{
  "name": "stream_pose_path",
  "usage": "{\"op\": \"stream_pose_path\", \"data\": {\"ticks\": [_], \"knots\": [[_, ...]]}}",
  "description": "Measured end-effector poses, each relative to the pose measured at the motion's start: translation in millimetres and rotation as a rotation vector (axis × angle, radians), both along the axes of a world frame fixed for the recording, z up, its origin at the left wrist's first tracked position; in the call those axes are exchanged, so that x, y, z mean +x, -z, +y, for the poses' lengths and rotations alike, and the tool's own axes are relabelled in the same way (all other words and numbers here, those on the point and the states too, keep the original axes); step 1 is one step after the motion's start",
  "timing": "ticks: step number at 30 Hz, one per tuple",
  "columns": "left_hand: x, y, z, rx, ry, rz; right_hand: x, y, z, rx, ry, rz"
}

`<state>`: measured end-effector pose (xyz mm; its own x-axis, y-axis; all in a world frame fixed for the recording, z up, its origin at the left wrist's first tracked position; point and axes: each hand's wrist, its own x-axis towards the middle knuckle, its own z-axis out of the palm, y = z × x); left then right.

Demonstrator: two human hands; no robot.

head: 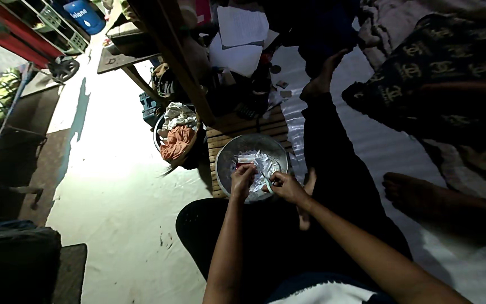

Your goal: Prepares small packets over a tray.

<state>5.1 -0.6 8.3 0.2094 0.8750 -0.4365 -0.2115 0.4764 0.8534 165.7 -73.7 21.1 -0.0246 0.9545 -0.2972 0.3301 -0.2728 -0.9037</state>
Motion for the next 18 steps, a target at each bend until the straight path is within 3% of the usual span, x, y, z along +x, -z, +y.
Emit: {"op": "stream_pose_path", "data": {"ticks": [18], "knots": [[-1.2,-1.1,-2.3,-0.004,0.008,-0.031,2.8,0.9,1.3,-0.001,0.070,-0.001]]}}
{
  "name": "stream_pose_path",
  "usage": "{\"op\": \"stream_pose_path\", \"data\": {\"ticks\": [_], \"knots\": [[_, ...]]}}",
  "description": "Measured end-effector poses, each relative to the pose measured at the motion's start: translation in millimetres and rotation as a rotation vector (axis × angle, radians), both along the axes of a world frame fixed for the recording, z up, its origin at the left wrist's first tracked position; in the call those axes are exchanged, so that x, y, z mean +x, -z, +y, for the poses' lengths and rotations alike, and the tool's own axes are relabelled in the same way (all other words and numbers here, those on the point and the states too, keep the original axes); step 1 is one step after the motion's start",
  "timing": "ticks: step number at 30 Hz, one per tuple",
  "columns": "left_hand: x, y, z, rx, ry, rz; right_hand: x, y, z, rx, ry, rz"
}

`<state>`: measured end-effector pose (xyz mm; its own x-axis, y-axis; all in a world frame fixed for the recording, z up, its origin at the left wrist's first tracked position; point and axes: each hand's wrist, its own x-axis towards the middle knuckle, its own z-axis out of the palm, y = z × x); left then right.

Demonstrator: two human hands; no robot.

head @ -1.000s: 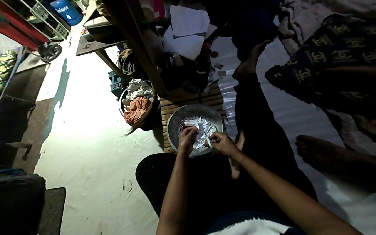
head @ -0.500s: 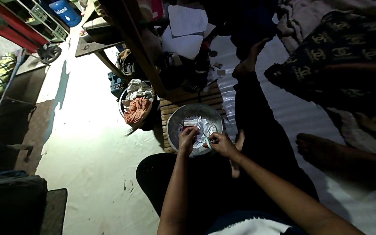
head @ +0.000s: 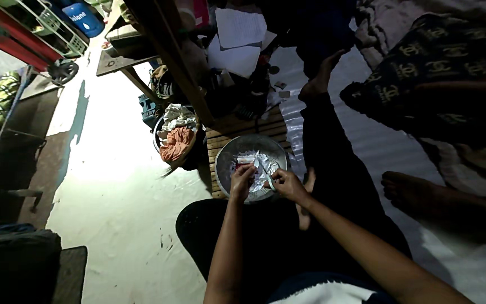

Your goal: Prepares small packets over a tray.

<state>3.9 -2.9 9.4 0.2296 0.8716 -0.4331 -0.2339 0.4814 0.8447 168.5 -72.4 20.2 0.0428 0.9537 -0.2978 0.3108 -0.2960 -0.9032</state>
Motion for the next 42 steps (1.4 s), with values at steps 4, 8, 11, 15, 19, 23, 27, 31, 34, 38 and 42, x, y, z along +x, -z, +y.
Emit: {"op": "stream_pose_path", "data": {"ticks": [4,8,11,15,19,23,27,31,34,38,42], "knots": [[0.9,0.9,1.3,-0.017,-0.038,-0.001,-2.3,-0.9,-2.3,-0.006,-0.031,0.018],[1.1,2.3,1.8,-0.020,-0.077,0.000,-4.6,-0.3,-3.7,-0.006,-0.018,0.038],[0.9,0.9,2.0,-0.028,-0.063,0.000,-4.7,-0.7,-3.4,-0.002,-0.020,0.039],[0.9,0.7,1.2,-0.009,-0.012,-0.001,-4.2,-1.7,-2.0,0.007,-0.018,0.030],[1.1,0.2,0.2,-0.008,-0.005,-0.030,-3.6,-4.8,-0.8,-0.011,-0.017,0.021],[0.9,0.2,0.4,-0.006,-0.004,-0.014,-3.1,-4.5,-1.0,0.010,-0.020,-0.006],[1.0,-0.7,0.9,-0.015,0.001,0.004,-3.6,-4.0,-0.8,0.036,0.009,-0.011],[0.7,-0.5,1.8,-0.030,-0.002,-0.003,-3.1,-4.5,-0.3,0.036,0.019,0.005],[1.1,-0.1,1.9,-0.034,-0.020,-0.013,-2.5,-0.8,-0.5,0.037,0.008,0.018],[1.2,0.0,1.4,-0.024,-0.063,-0.031,-2.8,3.9,-1.8,0.054,-0.003,0.035],[1.2,0.0,2.1,-0.019,-0.071,-0.023,-3.5,2.9,-2.1,0.053,-0.006,0.039]]}}
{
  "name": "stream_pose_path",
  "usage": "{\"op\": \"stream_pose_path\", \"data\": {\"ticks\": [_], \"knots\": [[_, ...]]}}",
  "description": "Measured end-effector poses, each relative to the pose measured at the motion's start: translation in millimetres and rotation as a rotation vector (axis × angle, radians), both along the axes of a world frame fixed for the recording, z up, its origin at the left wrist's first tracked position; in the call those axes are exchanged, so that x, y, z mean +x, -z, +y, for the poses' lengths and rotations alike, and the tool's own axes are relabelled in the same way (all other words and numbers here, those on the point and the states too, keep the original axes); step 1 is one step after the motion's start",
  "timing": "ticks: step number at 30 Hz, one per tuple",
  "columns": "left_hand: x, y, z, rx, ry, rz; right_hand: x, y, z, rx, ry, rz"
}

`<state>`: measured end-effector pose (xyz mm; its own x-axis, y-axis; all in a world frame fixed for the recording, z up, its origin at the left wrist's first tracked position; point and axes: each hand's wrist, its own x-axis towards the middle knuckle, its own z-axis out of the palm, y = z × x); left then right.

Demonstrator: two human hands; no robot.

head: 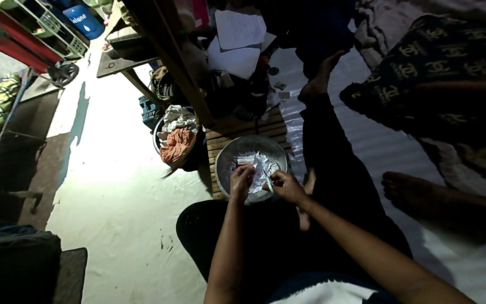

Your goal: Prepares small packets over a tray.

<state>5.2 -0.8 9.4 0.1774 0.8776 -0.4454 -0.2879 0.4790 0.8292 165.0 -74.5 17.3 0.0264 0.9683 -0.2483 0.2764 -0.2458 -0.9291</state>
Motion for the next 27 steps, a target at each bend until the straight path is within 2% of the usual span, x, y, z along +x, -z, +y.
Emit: {"op": "stream_pose_path", "data": {"ticks": [13,27], "knots": [[-0.6,-1.5,-2.0,-0.002,0.068,0.018,0.7,-6.4,1.1,-0.013,0.011,-0.064],[-0.2,-1.0,-1.1,-0.043,0.040,-0.026,-2.2,-0.4,0.6,0.013,0.051,-0.038]]}}
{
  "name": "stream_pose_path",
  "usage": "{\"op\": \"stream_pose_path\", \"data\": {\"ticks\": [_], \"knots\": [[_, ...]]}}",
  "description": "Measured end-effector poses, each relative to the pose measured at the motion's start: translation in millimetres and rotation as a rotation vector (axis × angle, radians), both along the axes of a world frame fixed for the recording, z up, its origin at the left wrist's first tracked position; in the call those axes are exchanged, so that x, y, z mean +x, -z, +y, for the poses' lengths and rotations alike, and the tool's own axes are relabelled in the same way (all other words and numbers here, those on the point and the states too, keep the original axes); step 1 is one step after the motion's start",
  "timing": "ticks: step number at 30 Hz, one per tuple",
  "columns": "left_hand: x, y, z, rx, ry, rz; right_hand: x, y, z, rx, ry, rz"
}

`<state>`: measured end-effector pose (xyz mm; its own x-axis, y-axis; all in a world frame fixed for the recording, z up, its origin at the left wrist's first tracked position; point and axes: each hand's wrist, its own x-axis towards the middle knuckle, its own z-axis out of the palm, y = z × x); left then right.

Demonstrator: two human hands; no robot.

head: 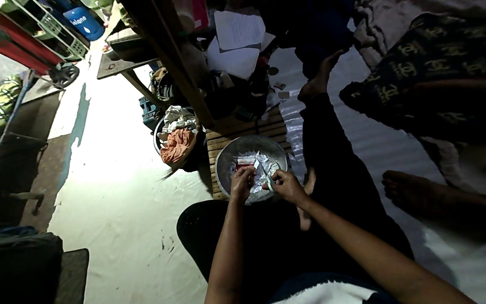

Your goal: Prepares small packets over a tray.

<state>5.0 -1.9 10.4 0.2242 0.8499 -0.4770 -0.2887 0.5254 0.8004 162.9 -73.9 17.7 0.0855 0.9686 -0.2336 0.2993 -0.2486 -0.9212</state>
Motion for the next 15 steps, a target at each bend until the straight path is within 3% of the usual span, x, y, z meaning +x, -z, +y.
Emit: {"op": "stream_pose_path", "data": {"ticks": [15], "knots": [[0.5,0.7,0.1,0.002,-0.061,0.026,0.4,-4.7,-3.0,-0.070,-0.076,-0.027]]}}
